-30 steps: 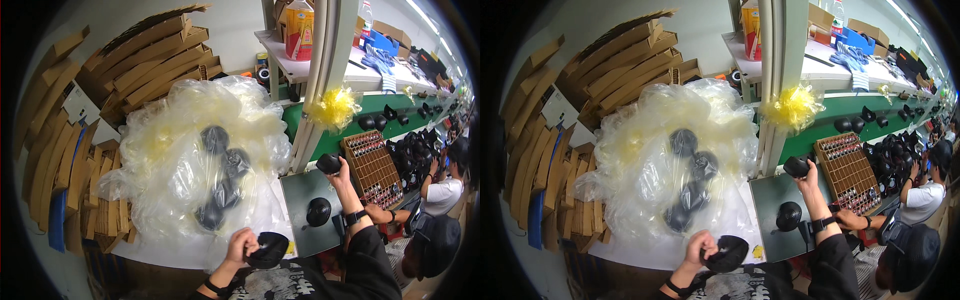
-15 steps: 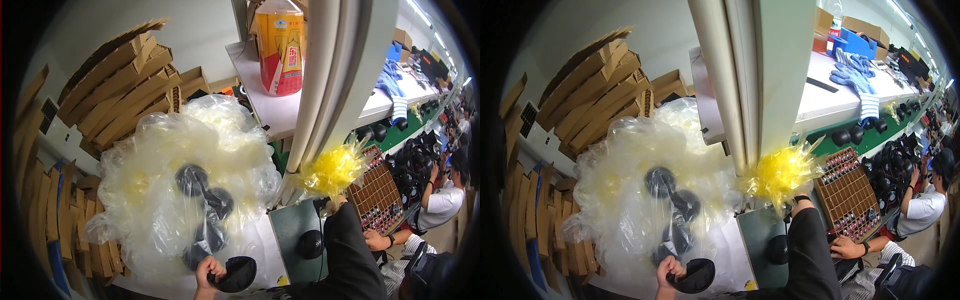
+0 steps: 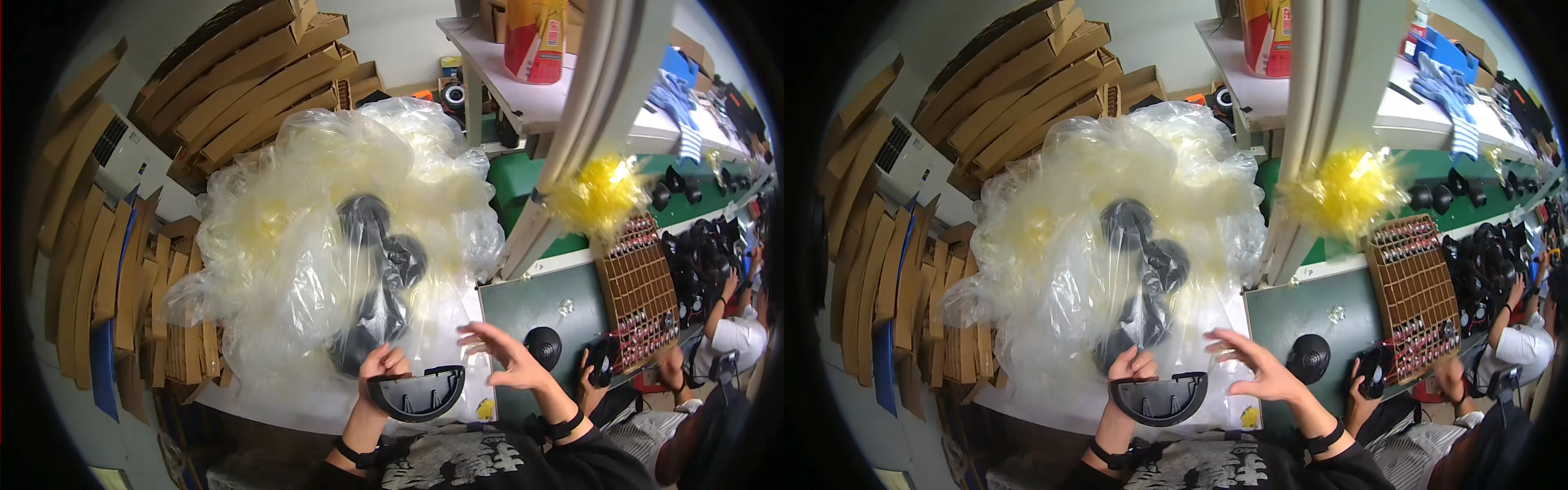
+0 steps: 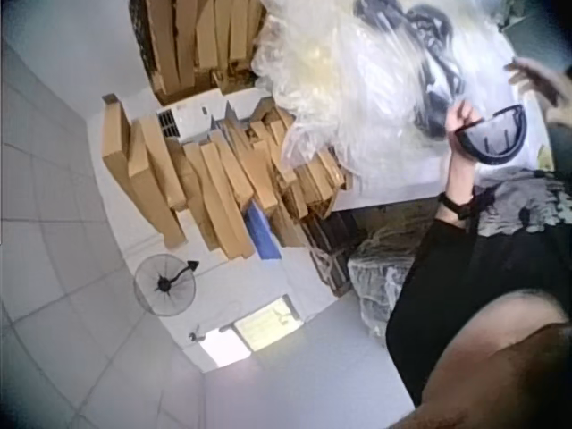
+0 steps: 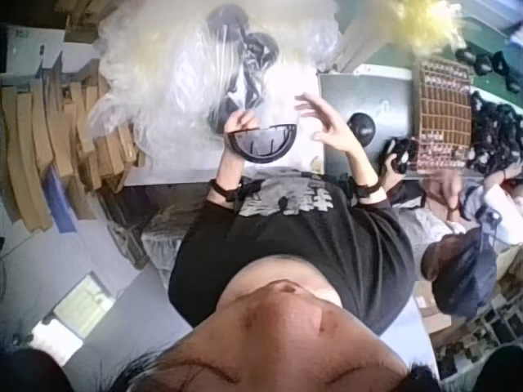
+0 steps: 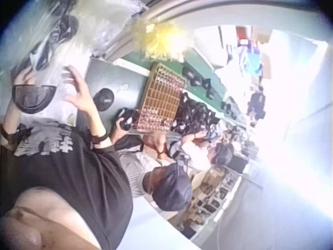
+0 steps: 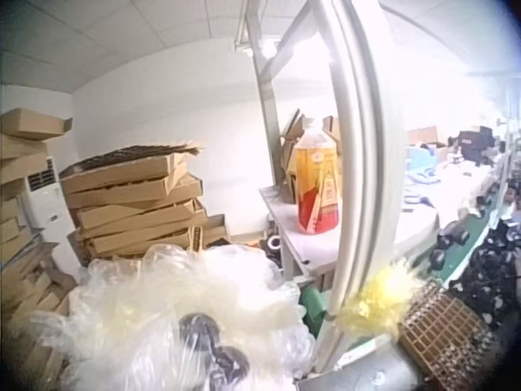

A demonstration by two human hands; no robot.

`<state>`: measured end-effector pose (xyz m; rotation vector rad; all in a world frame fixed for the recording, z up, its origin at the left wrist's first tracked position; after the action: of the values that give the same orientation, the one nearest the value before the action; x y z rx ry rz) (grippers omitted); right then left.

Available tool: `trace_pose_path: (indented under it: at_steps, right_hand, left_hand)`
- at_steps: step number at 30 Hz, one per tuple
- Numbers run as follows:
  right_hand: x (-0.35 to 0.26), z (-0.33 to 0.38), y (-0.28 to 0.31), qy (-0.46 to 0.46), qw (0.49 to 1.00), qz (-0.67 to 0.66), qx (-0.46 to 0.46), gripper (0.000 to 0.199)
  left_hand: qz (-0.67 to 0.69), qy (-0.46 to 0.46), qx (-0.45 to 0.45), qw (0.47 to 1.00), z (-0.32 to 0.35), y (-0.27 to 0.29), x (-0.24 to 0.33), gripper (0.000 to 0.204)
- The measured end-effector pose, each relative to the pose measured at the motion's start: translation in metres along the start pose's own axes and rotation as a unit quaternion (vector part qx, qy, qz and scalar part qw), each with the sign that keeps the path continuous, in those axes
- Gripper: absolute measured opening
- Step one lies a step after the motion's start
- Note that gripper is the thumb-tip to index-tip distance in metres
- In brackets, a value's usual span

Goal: Sort and pack black plastic dome-shaped components from a large plastic bag into smaller organized batches.

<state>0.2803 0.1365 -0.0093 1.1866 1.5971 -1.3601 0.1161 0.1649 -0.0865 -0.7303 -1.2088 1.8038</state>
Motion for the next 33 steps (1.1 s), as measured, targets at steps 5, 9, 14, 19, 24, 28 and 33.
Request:
trace_pose_path:
  at_steps: [5, 9, 14, 19, 24, 28, 33]
  right_hand:
    - [-0.033, 0.025, 0.037, 0.037, 0.970, 0.186, 0.150, 0.004]
    - [-0.199, 0.037, 0.082, 0.302, 0.825, 0.324, 0.350, 0.006]
    - [-0.248, -0.030, 0.070, 0.358, 0.718, 0.462, 0.378, 0.026]
    - [-0.257, -0.031, 0.045, 0.393, 0.559, 0.605, 0.409, 0.042]
    - [-0.251, -0.006, 0.086, 0.365, 0.537, 0.598, 0.469, 0.092]
    - [-0.191, 0.035, -0.044, 0.441, 0.675, 0.564, 0.182, 0.074]
    - [-0.025, 0.083, -0.160, 0.154, 0.796, 0.541, -0.222, 0.086]
  left_hand:
    - [0.020, -0.094, -0.017, 0.995, 0.037, 0.027, 0.034, 0.039]
    - [0.076, -0.301, 0.174, 0.934, 0.103, 0.054, 0.088, 0.034]
    - [0.118, -0.190, -0.085, 0.971, 0.094, 0.024, 0.053, 0.031]
    - [0.081, -0.224, -0.039, 0.970, 0.117, 0.034, 0.039, 0.037]
    - [0.111, -0.244, 0.040, 0.963, 0.140, 0.067, 0.040, 0.032]
    - [0.049, -0.268, 0.140, 0.952, 0.143, 0.088, 0.027, 0.032]
    - [-0.003, -0.117, 0.201, 0.973, 0.080, 0.114, -0.046, 0.032]
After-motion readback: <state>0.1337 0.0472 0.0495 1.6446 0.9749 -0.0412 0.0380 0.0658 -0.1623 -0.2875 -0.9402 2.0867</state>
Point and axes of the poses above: each hand's wrist, its own z-axis away from the middle knuckle, its own y-axis out of the back of the hand, x = y × z, the point moved 10 cm from there along -z, towards the middle knuckle, and after that the axes turned 4 degrees about x, right-handed, at the moved point
